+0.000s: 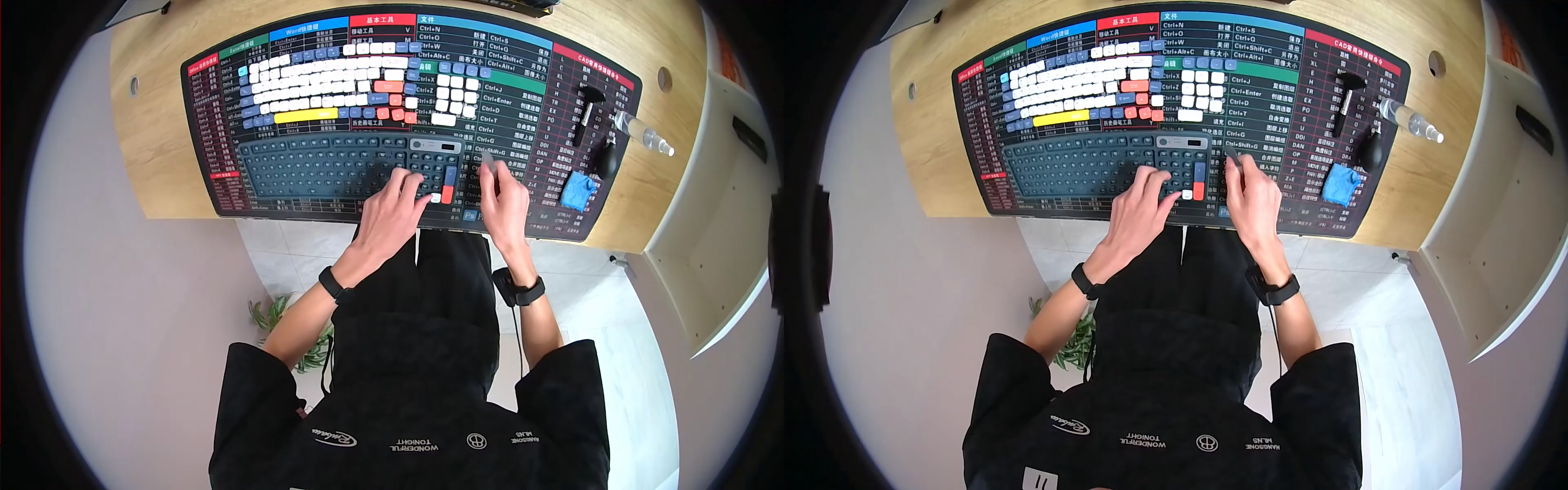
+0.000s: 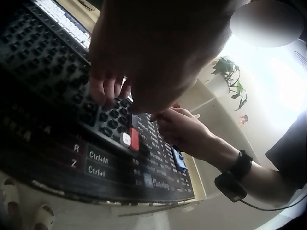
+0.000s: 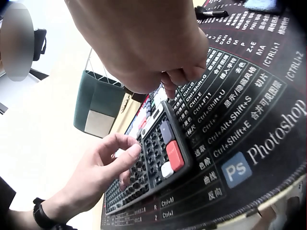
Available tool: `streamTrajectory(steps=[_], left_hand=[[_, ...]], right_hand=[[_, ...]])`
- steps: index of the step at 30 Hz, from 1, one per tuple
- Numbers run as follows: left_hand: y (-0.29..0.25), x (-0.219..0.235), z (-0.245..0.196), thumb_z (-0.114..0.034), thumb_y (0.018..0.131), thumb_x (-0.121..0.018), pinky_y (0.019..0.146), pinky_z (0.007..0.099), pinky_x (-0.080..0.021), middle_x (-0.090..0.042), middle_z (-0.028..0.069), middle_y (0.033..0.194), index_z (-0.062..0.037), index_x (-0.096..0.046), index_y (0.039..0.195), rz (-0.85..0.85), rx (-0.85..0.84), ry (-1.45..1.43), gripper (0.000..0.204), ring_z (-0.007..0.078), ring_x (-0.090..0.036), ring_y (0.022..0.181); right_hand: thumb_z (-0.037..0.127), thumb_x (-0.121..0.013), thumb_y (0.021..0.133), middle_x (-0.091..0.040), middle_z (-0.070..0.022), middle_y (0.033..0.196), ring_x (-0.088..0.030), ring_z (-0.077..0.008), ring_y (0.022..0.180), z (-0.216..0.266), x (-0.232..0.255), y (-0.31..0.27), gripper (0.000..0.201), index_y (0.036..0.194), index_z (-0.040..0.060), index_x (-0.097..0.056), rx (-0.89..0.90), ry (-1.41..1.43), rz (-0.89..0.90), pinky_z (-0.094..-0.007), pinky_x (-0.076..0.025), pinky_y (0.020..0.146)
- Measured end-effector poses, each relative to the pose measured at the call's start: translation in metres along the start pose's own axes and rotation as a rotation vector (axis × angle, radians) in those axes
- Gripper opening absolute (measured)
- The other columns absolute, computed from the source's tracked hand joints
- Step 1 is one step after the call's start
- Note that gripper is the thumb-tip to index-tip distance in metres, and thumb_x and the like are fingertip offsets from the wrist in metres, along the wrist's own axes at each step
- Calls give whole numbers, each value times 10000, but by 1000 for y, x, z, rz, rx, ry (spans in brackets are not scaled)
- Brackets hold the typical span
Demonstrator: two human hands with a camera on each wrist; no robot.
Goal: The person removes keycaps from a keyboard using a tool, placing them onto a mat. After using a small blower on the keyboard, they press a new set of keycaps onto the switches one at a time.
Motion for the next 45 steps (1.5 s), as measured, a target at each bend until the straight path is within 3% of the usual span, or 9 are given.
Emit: streamTrajectory(steps=[6, 9, 17, 19, 26, 31, 35, 37, 45], left_hand=[[-17, -18, 6, -188, 935, -745, 664, 460, -566, -568, 149, 1072, -6, -578, 1189, 65, -2, -53, 355, 396, -679, 821], [-17, -25, 6, -180, 934, -744, 660, 468, -556, -566, 152, 1062, -11, -576, 1176, 49, 0, -58, 340, 399, -671, 828], [-11, -35, 3, -141, 926, -737, 658, 471, -537, -572, 143, 1032, -21, -568, 1119, 19, -21, -71, 283, 398, -656, 841], [-10, -36, 3, -128, 925, -733, 656, 470, -536, -573, 138, 1020, -23, -565, 1104, 13, -39, -73, 267, 398, -653, 834], [-11, -39, 4, -110, 914, -738, 646, 478, -535, -571, 142, 1020, -22, -562, 1072, -5, -51, -76, 252, 400, -649, 825], [-10, -40, 5, -105, 912, -742, 643, 489, -539, -558, 152, 1007, -9, -554, 1035, -10, 3, -85, 244, 413, -648, 821], [-10, -40, 4, -125, 920, -745, 641, 492, -538, -554, 152, 1002, -6, -549, 1024, -34, 12, -84, 251, 412, -649, 818], [-11, -41, 6, -150, 925, -749, 641, 492, -538, -553, 151, 1004, -2, -548, 1023, -37, 13, -80, 268, 410, -650, 815], [-12, -42, 7, -164, 936, -740, 651, 480, -543, -545, 150, 1011, 6, -548, 1031, -45, -21, -87, 273, 397, -648, 831]], right_hand=[[240, -626, 1036, -632, -195, 724, -635, -405, 659, -8, -6, -30, 271, 886, 21, -574, 12, 22, 104, -474, -459, 571], [241, -607, 1037, -675, -166, 816, -679, -392, 714, 5, -9, -41, 225, 921, 49, -582, 171, -65, 148, -495, -520, 604], [209, -597, 1041, -668, -134, 784, -674, -374, 664, 10, -31, -53, 225, 878, 63, -546, 255, -312, 167, -460, -521, 537], [101, -617, 962, -656, -101, 773, -713, -277, 695, 14, -38, -53, 96, 893, 63, -562, 305, -407, 156, -396, -562, 558], [70, -649, 864, -656, -86, 766, -719, -248, 718, 26, -43, -45, 95, 946, 52, -603, 458, -479, 150, -365, -573, 568], [90, -660, 849, -665, -104, 744, -722, -253, 711, 35, -44, -33, 76, 863, 35, -609, 610, -583, 213, -370, -564, 565], [114, -664, 876, -679, -125, 726, -720, -276, 693, 39, -43, -22, 90, 844, 40, -626, 621, -503, 288, -386, -559, 569], [156, -656, 932, -691, -150, 717, -718, -309, 689, 39, -43, -17, 151, 826, 48, -638, 504, -526, 411, -411, -557, 580], [306, -618, 1005, -698, -186, 728, -714, -374, 728, 32, -43, -4, 335, 808, 58, -727, 352, -482, 448, -481, -568, 665]])
Point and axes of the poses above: each hand's wrist, its own y-axis towards the middle knuckle, its own x-axis out of the back of the hand, z = x × y, the point moved 6 cm from there along y, towards the middle knuckle
